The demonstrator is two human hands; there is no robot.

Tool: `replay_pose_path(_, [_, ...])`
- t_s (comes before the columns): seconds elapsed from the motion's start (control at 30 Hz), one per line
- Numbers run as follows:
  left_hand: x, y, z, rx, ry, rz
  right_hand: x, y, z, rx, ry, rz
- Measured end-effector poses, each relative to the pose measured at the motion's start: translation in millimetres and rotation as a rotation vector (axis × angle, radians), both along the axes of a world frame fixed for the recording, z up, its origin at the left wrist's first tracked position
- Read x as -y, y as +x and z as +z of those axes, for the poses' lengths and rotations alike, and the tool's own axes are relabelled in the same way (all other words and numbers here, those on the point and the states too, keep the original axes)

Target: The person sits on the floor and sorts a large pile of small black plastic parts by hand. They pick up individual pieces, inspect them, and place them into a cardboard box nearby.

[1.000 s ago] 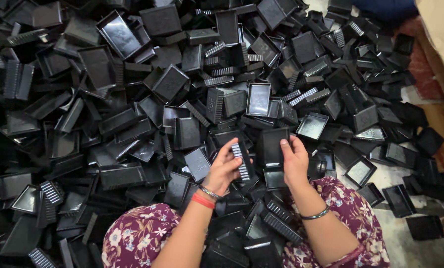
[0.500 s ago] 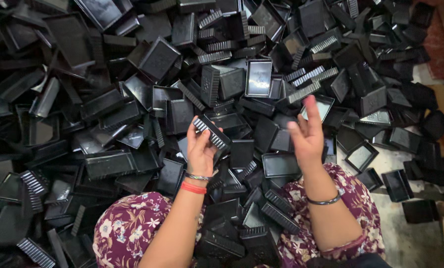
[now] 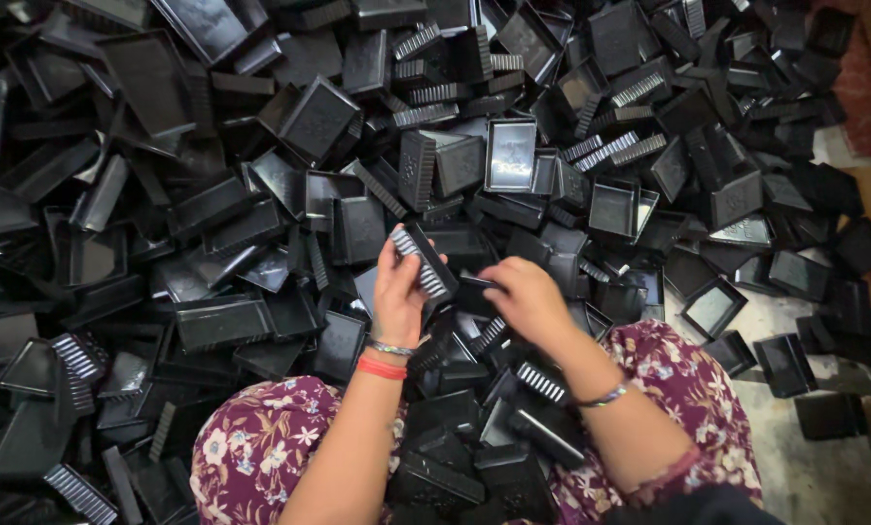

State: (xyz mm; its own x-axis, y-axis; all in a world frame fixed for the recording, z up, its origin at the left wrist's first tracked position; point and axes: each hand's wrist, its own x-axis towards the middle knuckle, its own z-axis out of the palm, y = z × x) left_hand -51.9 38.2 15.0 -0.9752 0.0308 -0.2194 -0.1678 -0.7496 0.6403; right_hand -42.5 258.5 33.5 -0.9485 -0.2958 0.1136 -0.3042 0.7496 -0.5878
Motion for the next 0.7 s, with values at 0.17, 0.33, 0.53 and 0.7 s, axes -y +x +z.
replay_pose_path(0.17, [12.7,-1.7,-2.4,-0.100,0.070,-0.248,-52.3,-3.0,-14.0,0.215,-0.869,-0.003])
replay_pose_path(0.33, [-35.0,22.7,-13.1,0.007,-0.126,-0.531,-25.3,9.3,-33.5,0.457,-0.978,-0.303])
replay_pose_path(0.53, [-33.6,27.2,-13.8,0.025,-0.120,-0.343,-1.9,15.2,-19.5,0.359,-0.672,-0.029])
replay_pose_path(0.7, [-31.1,20.6,-5.7,-0.033,-0.142,-0.251,-8.8,11.2,-5.8,0.514,-0.929,-0.021])
